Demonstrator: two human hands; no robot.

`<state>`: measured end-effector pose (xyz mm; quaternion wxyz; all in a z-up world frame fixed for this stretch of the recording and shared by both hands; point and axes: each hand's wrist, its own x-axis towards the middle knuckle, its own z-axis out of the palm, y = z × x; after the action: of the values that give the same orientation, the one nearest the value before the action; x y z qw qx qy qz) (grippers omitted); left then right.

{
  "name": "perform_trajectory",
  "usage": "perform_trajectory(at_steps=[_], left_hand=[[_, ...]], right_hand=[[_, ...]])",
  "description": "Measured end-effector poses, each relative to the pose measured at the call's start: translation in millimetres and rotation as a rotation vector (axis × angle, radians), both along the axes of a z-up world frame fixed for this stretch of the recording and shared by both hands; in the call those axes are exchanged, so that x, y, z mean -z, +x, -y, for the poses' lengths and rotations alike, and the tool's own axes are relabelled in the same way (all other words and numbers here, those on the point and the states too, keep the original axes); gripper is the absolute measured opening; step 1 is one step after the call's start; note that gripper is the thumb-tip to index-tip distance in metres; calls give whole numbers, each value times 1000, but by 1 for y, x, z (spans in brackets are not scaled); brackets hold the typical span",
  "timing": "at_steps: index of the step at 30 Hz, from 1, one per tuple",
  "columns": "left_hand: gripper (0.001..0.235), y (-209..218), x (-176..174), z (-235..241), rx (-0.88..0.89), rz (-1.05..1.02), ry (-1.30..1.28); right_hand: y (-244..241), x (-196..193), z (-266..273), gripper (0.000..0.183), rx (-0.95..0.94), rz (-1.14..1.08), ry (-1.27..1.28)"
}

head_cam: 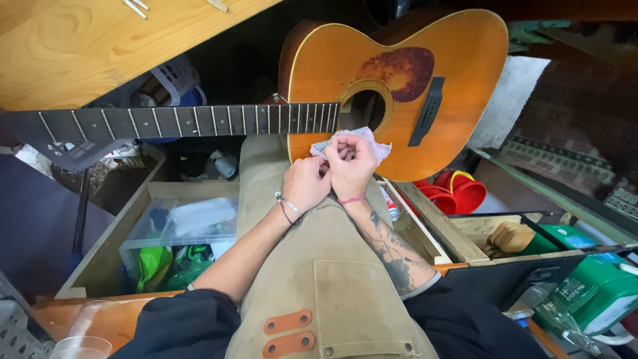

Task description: The person cleans the fretboard of an acoustic guitar using a cloth and a blue-handled tool. They wipe the fretboard repeatedly, then use the tool to scrape or clean between the frets. The guitar remains on their lap throughout the process.

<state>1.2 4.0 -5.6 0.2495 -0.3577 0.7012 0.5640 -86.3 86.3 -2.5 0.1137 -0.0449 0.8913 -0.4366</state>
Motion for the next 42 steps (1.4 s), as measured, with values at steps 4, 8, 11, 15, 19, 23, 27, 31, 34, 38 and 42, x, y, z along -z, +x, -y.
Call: perform_trajectory(at_steps=[4, 8, 11, 15, 19, 23, 27, 31, 34, 38, 42], left_hand=[[29, 5, 9, -4, 12, 9, 11], [33, 5, 7, -3, 9, 31, 35], [34, 6, 7, -2, 16, 25, 35], [28, 7, 10, -4, 9, 12, 27], [33, 8, 15, -9, 6, 13, 10], [34, 3, 8, 0, 36, 44, 16], [31, 7, 16, -4, 49, 51, 10], [34, 4, 14, -5, 16, 61, 25], [35, 5, 12, -4, 28, 67, 26], [35, 3, 12, -3, 54, 84, 22], [35, 2, 11, -2, 33, 87, 33]], right_hand=[[-5, 4, 14, 13, -39, -59, -40], [-5, 5, 22, 14, -59, -108, -23], [-6, -5, 29, 14, -59, -107, -17], [-14, -6, 41, 16, -69, -154, 21], [-22, -5, 48, 16, -71, -224, 23], [-11, -23, 44, 16, -65, -186, 18], [-15, 1, 47, 15, -14, -192, 4], [-31, 1, 61, 12, -18, -214, 1], [-22, -14, 57, 15, -59, -266, 26], [-16, -14, 52, 15, -67, -242, 35], [-32, 3, 61, 15, -42, -263, 20]])
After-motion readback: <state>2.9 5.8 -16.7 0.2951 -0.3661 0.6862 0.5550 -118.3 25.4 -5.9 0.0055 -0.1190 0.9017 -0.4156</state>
